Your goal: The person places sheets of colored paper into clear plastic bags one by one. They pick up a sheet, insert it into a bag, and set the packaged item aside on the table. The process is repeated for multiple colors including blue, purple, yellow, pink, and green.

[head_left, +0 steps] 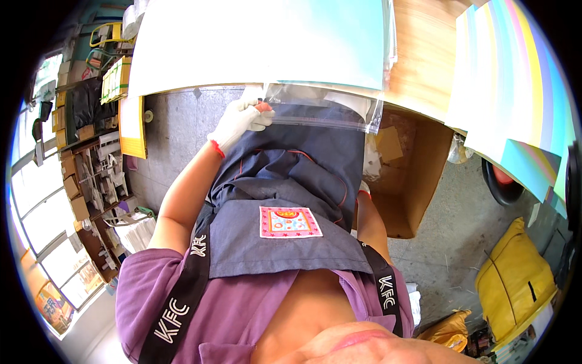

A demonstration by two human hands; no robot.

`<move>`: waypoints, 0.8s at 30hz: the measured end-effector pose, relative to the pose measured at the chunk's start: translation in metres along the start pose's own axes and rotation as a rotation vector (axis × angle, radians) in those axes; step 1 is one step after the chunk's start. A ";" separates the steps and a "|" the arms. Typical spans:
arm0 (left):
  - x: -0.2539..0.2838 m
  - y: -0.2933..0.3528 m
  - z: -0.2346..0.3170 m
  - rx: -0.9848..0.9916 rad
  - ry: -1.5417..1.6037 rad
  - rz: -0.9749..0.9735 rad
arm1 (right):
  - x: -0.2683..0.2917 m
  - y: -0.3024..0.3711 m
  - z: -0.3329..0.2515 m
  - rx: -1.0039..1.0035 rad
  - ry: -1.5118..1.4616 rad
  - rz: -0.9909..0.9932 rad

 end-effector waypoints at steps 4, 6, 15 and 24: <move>0.008 0.004 -0.018 0.033 -0.058 -0.011 | 0.136 0.093 -0.084 0.183 -0.408 0.466; 0.010 0.006 -0.023 0.031 -0.050 -0.016 | 0.215 0.196 -0.130 0.417 -0.853 0.724; 0.010 -0.008 -0.048 -0.073 0.127 -0.192 | 0.243 0.336 -0.425 0.966 0.429 0.670; 0.003 -0.026 -0.061 -0.157 0.311 -0.285 | 0.216 0.312 -0.462 0.822 0.771 0.540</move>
Point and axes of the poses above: each hand's wrist, its own y-axis away from the middle knuckle, its own x-axis out of the back of the hand, z = x × y, the point moved 7 cm from there along -y, towards the middle knuckle, and after that the axes turned 14 degrees about -z, right-handed, at the moved point
